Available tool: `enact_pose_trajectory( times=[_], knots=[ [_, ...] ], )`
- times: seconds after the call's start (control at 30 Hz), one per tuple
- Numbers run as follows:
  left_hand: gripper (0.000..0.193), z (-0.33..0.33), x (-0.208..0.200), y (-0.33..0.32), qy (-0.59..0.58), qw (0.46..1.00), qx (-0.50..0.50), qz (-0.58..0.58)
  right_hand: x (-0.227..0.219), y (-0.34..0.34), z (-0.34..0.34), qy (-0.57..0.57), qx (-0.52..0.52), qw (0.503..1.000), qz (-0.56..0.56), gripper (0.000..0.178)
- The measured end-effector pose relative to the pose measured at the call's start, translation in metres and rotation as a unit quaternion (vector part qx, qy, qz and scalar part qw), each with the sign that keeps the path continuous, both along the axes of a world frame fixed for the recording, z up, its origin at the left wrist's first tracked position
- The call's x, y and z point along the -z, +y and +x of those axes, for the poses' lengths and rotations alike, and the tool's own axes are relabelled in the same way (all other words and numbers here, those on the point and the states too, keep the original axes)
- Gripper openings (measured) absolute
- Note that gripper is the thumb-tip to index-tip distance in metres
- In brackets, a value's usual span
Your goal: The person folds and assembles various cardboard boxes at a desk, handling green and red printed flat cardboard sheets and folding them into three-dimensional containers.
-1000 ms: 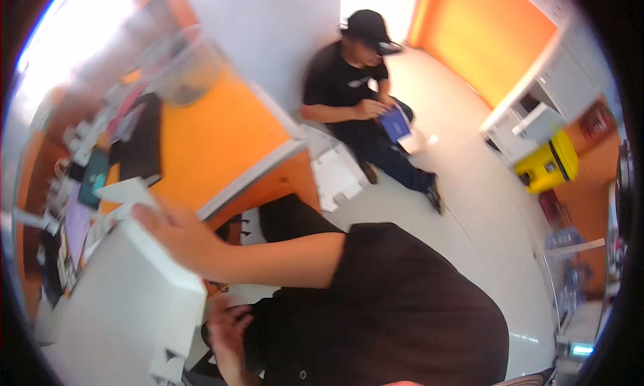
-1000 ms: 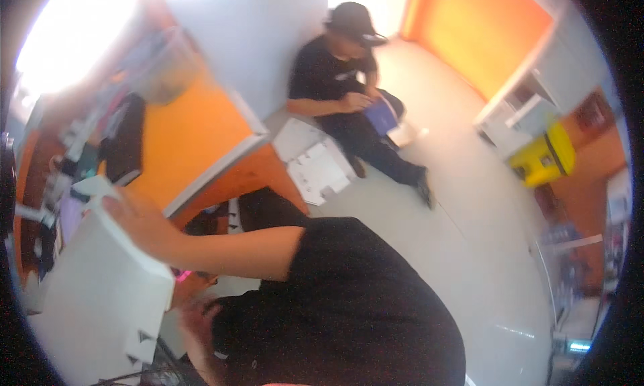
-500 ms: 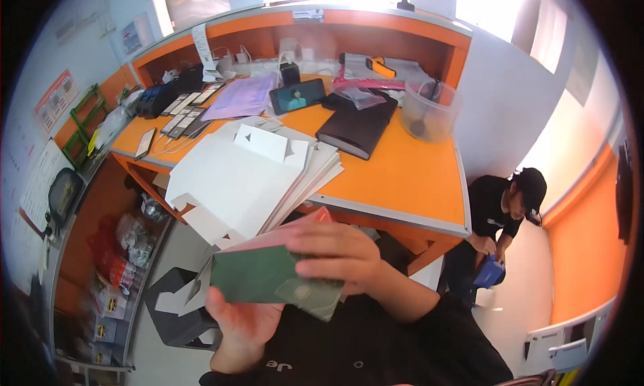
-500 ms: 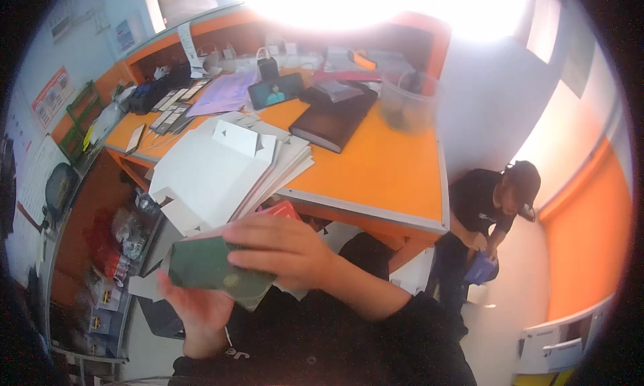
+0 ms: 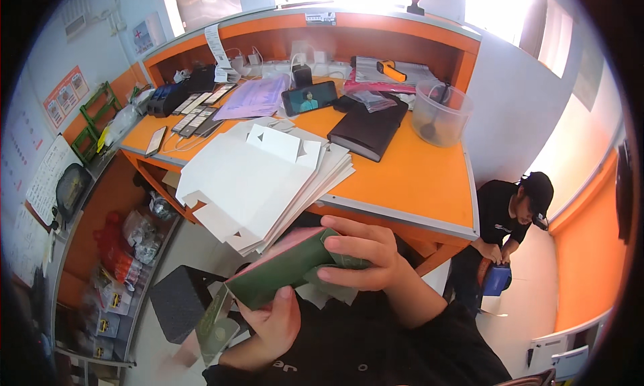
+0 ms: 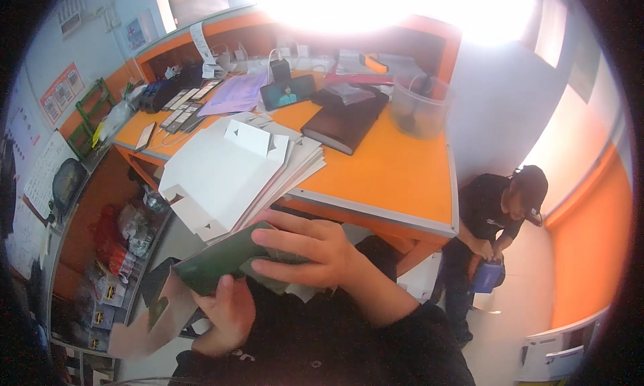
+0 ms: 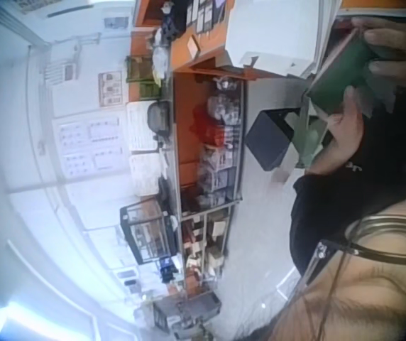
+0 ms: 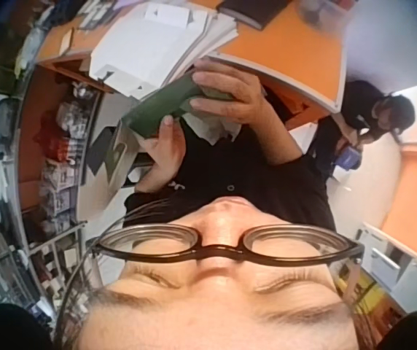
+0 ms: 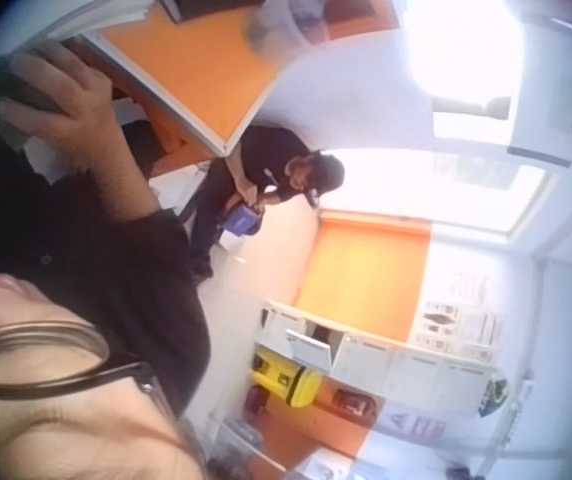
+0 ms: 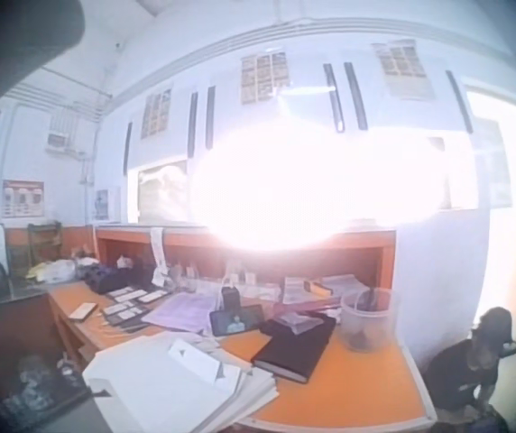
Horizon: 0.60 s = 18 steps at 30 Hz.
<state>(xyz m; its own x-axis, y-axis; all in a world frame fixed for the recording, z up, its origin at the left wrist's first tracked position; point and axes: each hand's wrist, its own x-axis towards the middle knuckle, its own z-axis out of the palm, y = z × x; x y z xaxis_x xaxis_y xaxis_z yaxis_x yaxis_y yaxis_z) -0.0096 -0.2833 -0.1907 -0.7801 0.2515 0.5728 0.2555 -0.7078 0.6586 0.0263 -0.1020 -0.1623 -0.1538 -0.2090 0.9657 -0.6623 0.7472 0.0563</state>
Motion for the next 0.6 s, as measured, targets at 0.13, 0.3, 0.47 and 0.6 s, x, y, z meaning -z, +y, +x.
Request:
enact_pose_trajectory(
  times=[0.13, 0.3, 0.47, 0.6],
  knots=[
    [0.050, -0.002, 0.003, 0.016, 0.018, 0.999, -0.023, 0.018, -0.005, 0.008, 0.016, -0.048, 0.081, 0.995, 0.029, 0.033],
    [0.052, -0.012, 0.005, 0.024, 0.036, 0.994, -0.044, -0.094, -0.002, 0.024, 0.022, -0.068, 0.114, 0.991, 0.034, 0.035],
    [0.048, -0.016, 0.007, 0.039, -0.021, 0.995, 0.061, -0.073, 0.005, 0.033, 0.017, -0.070, 0.082, 0.994, 0.018, 0.034],
    [0.048, -0.011, 0.008, 0.051, -0.054, 0.991, 0.069, -0.100, 0.011, 0.038, 0.015, -0.099, 0.072, 0.992, -0.002, 0.032]
  ],
)
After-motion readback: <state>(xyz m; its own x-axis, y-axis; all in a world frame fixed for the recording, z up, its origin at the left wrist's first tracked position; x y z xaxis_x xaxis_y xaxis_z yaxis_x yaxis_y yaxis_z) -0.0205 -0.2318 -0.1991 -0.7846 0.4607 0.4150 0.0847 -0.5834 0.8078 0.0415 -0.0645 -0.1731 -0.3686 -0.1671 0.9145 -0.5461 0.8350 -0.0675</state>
